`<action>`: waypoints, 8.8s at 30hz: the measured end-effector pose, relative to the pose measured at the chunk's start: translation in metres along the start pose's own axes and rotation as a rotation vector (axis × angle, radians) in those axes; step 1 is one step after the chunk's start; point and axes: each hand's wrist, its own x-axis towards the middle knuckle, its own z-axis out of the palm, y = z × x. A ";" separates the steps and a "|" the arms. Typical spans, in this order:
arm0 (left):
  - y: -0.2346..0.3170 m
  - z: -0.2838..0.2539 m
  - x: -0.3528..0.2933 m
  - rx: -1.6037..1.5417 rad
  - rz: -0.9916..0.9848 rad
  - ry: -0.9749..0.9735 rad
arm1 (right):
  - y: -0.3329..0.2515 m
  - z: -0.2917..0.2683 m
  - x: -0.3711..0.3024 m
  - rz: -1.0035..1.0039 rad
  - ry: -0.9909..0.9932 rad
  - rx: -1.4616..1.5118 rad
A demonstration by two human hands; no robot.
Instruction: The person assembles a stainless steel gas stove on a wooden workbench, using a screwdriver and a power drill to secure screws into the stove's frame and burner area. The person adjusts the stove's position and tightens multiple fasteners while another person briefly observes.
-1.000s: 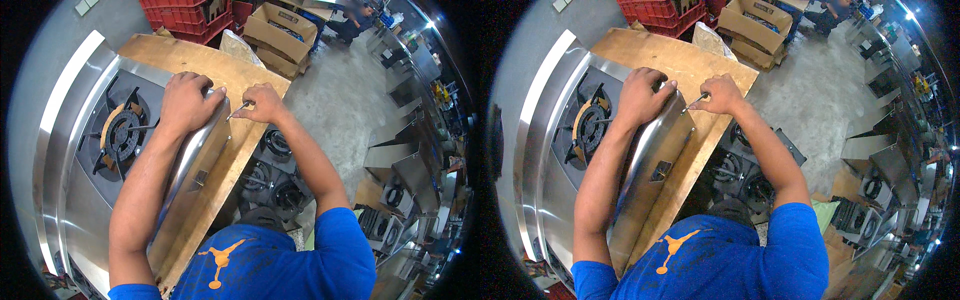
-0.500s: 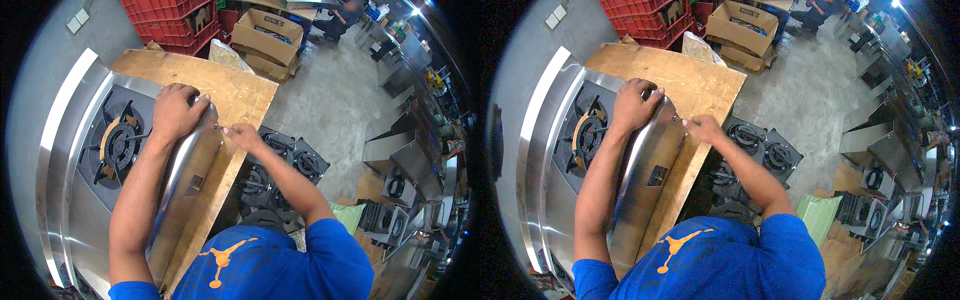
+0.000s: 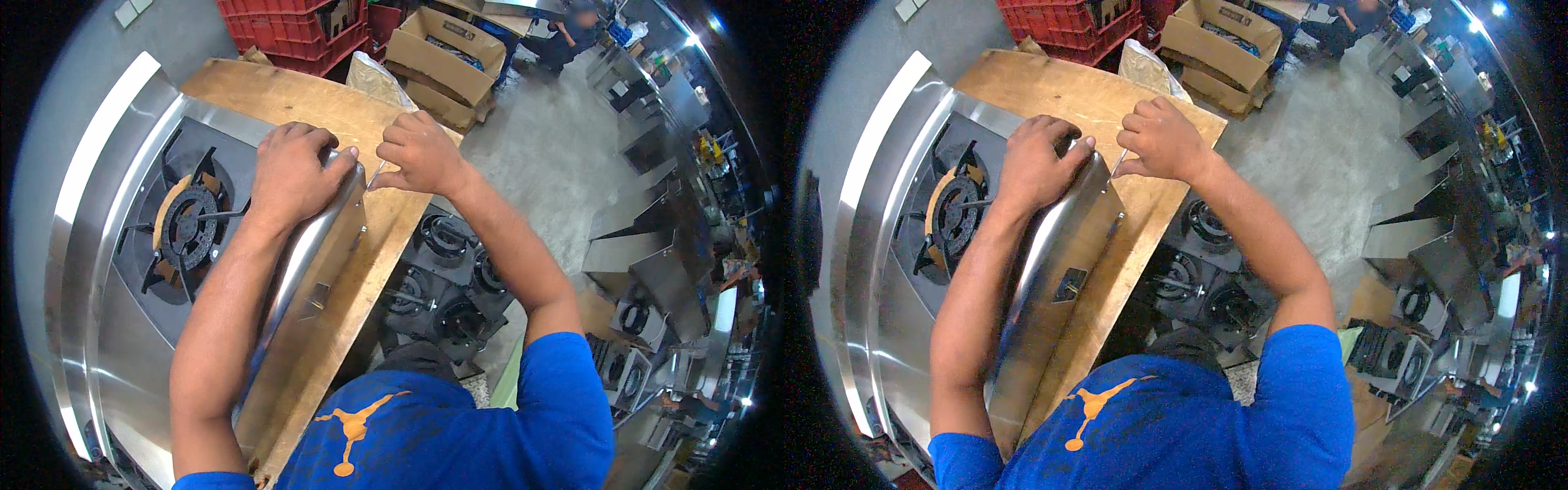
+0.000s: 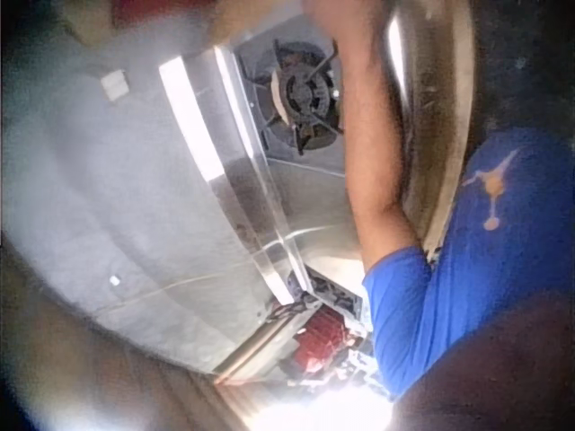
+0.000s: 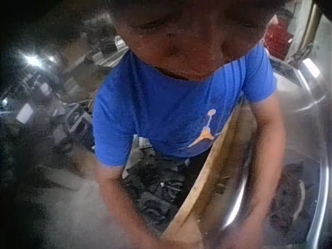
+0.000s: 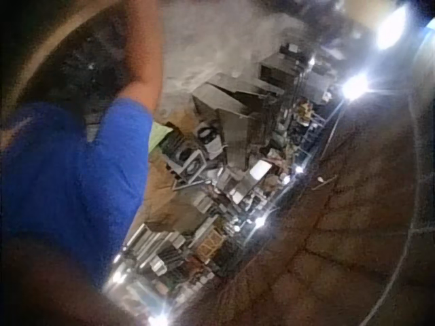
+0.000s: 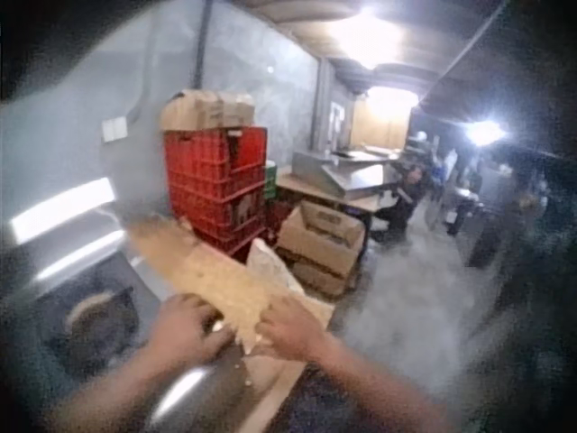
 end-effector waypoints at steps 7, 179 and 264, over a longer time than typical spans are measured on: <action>0.001 0.003 0.001 0.012 -0.011 -0.023 | 0.012 0.041 -0.019 0.249 -0.021 0.297; -0.001 -0.001 -0.003 -0.012 -0.031 -0.054 | -0.174 0.147 -0.105 0.731 -0.068 0.522; -0.003 0.001 -0.007 0.017 0.004 -0.008 | -0.088 0.185 -0.094 1.597 0.410 1.636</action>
